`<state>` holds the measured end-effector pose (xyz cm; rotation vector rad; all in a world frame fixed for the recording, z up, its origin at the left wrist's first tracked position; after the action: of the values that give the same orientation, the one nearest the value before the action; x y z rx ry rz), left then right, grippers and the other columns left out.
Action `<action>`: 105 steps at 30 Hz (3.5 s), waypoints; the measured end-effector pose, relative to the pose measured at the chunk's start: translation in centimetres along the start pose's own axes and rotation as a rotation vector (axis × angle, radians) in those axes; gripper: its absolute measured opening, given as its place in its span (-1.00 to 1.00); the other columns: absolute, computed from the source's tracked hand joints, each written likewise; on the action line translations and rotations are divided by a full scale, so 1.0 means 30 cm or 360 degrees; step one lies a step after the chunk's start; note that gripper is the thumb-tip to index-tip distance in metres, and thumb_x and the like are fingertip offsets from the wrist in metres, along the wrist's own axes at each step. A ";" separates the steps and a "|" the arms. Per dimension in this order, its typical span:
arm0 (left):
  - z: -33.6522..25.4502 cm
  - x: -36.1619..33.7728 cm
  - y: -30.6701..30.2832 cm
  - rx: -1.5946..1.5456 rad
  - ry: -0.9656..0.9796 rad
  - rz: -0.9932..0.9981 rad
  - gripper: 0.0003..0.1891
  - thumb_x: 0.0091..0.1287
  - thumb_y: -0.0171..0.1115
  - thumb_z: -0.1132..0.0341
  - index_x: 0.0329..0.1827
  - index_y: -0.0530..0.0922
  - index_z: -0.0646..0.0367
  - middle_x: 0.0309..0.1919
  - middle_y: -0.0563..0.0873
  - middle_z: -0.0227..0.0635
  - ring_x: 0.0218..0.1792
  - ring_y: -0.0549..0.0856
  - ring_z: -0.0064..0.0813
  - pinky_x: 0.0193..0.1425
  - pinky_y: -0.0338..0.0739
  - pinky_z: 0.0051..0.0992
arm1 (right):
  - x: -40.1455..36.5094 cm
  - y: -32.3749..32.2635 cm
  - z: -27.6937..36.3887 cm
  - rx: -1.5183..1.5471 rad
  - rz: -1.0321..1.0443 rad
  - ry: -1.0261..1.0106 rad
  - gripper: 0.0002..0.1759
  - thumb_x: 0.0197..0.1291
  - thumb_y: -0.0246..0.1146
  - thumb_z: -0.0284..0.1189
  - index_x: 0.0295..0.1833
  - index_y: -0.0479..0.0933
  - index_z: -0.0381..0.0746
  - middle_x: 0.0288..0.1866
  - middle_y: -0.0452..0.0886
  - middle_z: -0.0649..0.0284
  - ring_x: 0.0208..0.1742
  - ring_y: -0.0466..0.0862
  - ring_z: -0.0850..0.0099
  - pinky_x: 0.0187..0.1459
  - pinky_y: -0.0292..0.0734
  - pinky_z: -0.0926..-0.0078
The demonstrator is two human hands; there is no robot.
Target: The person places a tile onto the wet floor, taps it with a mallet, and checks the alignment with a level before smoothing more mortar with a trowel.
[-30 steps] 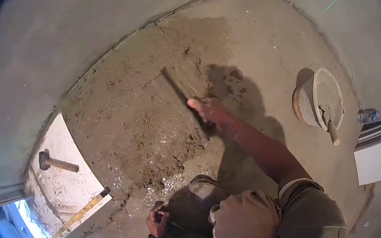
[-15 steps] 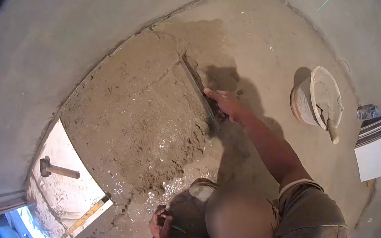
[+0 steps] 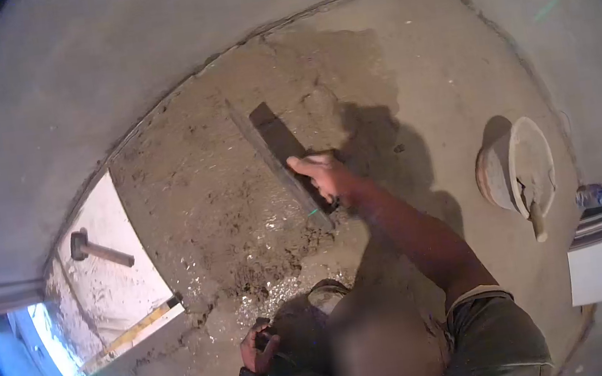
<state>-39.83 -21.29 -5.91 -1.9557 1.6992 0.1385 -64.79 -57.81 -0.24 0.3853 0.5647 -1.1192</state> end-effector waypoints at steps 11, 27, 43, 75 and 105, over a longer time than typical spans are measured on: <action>0.051 -0.013 -0.010 -0.0104 0.0030 -0.0027 -0.55 0.22 0.53 0.27 0.16 0.63 0.13 -0.31 0.75 -0.34 -0.30 0.70 -0.55 -0.13 0.61 -0.47 | 0.088 0.754 -0.144 -0.0139 0.0753 0.0159 -0.14 0.22 0.34 0.23 0.17 0.50 -0.41 -0.59 0.31 0.41 -0.65 0.32 0.58 -0.63 0.20 0.47; 0.083 -0.024 -0.013 -0.0323 -0.0019 -0.0069 -0.55 0.20 0.54 0.28 0.15 0.64 0.14 -0.33 0.71 -0.41 -0.26 0.66 -0.61 -0.10 0.58 -0.50 | 0.161 -0.076 0.104 -0.0018 -0.0327 -0.0064 -0.29 0.31 0.27 0.16 0.24 0.61 -0.25 -0.27 0.68 0.32 -0.28 0.63 0.48 -0.20 0.55 0.38; 0.099 -0.015 -0.002 -0.0136 0.0066 0.0033 -0.55 0.22 0.53 0.34 0.16 0.62 0.20 -0.34 0.70 -0.46 -0.32 0.61 -0.67 -0.13 0.56 -0.52 | 0.257 -0.128 -0.035 0.0027 -0.0214 -0.0229 -0.48 0.28 0.32 0.18 -0.15 0.65 -0.10 -0.48 0.47 0.54 -0.56 0.36 0.62 -0.49 0.23 0.54; 0.079 0.014 0.001 -0.0019 0.0134 0.0009 -0.54 0.20 0.55 0.25 0.14 0.62 0.13 -0.36 0.73 -0.40 -0.33 0.69 -0.56 -0.19 0.61 -0.47 | 0.111 0.014 -0.089 0.0313 -0.0236 0.0062 -0.53 0.40 0.22 0.08 -0.40 0.41 -0.04 -0.62 0.34 0.50 -0.69 0.29 0.63 -0.65 0.12 0.56; 0.015 -0.014 -0.028 -0.0067 0.0138 0.0004 -0.49 0.22 0.54 0.21 0.17 0.60 0.24 -0.27 0.72 -0.39 -0.23 0.67 -0.54 -0.03 0.60 -0.44 | 0.314 0.093 0.031 -0.0030 -0.0029 -0.0049 -0.43 0.27 0.32 0.19 -0.17 0.62 -0.16 -0.56 0.36 0.48 -0.59 0.30 0.62 -0.57 0.21 0.52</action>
<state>-39.00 -20.66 -5.86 -2.0169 1.7668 0.0922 -58.99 -64.11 -5.16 0.3471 0.5523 -1.1346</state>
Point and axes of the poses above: each hand's wrist, its own x-axis towards the middle knuckle, its own y-axis out of the palm, z = x × y, the point moved 5 cm from there along x, towards the middle knuckle
